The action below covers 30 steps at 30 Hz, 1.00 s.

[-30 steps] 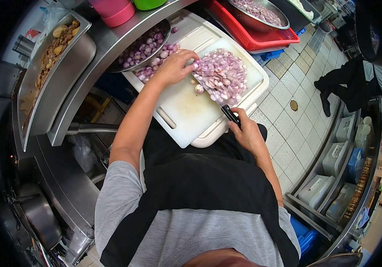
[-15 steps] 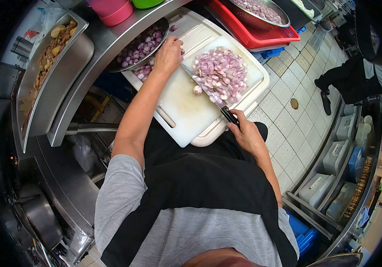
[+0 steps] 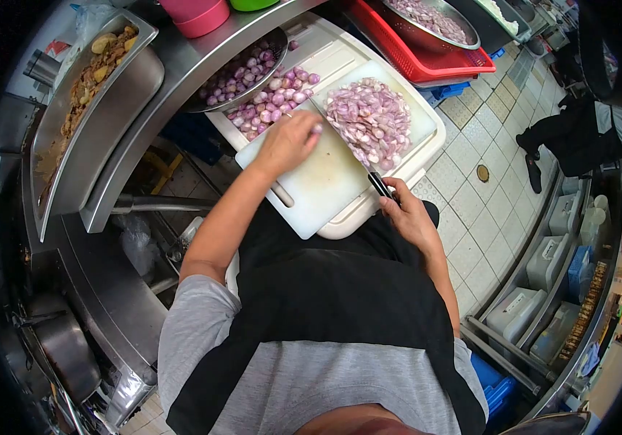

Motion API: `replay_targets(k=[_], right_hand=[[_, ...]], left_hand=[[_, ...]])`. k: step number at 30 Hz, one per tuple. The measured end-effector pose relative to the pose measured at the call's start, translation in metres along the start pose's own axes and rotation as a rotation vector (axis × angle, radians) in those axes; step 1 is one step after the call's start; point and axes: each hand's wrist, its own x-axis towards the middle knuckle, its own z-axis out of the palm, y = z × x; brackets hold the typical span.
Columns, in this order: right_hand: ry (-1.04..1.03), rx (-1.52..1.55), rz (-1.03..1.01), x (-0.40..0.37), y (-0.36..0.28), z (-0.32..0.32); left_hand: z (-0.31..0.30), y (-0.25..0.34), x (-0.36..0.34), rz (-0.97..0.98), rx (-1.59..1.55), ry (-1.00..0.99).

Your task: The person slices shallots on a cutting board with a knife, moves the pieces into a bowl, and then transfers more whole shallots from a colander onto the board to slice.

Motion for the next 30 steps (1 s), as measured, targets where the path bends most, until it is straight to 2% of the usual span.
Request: replay_targets(k=[1, 2, 4, 8, 12, 13, 15, 17, 19, 22, 30], right_hand=[[0.007, -0.011, -0.011, 0.0, 0.001, 0.002], [0.01, -0.009, -0.009, -0.001, 0.002, 0.006], [0.079, -0.098, -0.1, -0.002, 0.002, 0.012], [0.13, -0.192, -0.103, -0.009, -0.018, 0.015], [0.186, -0.352, -0.178, -0.012, -0.037, 0.01], [0.193, -0.431, -0.197, -0.013, -0.043, 0.008], [0.207, -0.51, -0.212, -0.016, -0.052, 0.005], [0.251, -0.654, -0.337, -0.019, -0.058, 0.002], [0.232, -0.695, -0.286, -0.024, -0.065, -0.005], [0.188, -0.736, -0.264, -0.035, -0.068, -0.021], [0.182, -0.785, -0.329, -0.087, -0.073, -0.083]], left_hand=[[-0.007, -0.008, 0.005, -0.078, 0.103, -0.04], [-0.011, -0.019, 0.009, -0.076, 0.102, -0.043], [-0.02, -0.032, 0.017, -0.043, 0.295, 0.128], [-0.026, -0.005, 0.021, -0.076, 0.399, 0.147], [-0.027, 0.058, 0.015, 0.353, 0.019, -0.132], [-0.02, 0.071, 0.015, 0.36, 0.016, -0.13], [-0.005, 0.087, 0.015, 0.542, -0.093, -0.159], [0.015, 0.079, 0.018, 0.561, -0.095, -0.106], [0.021, 0.081, 0.023, 0.586, -0.103, -0.019], [0.017, 0.072, 0.034, 0.665, -0.048, -0.025], [0.01, 0.037, 0.042, 0.58, 0.153, -0.042]])
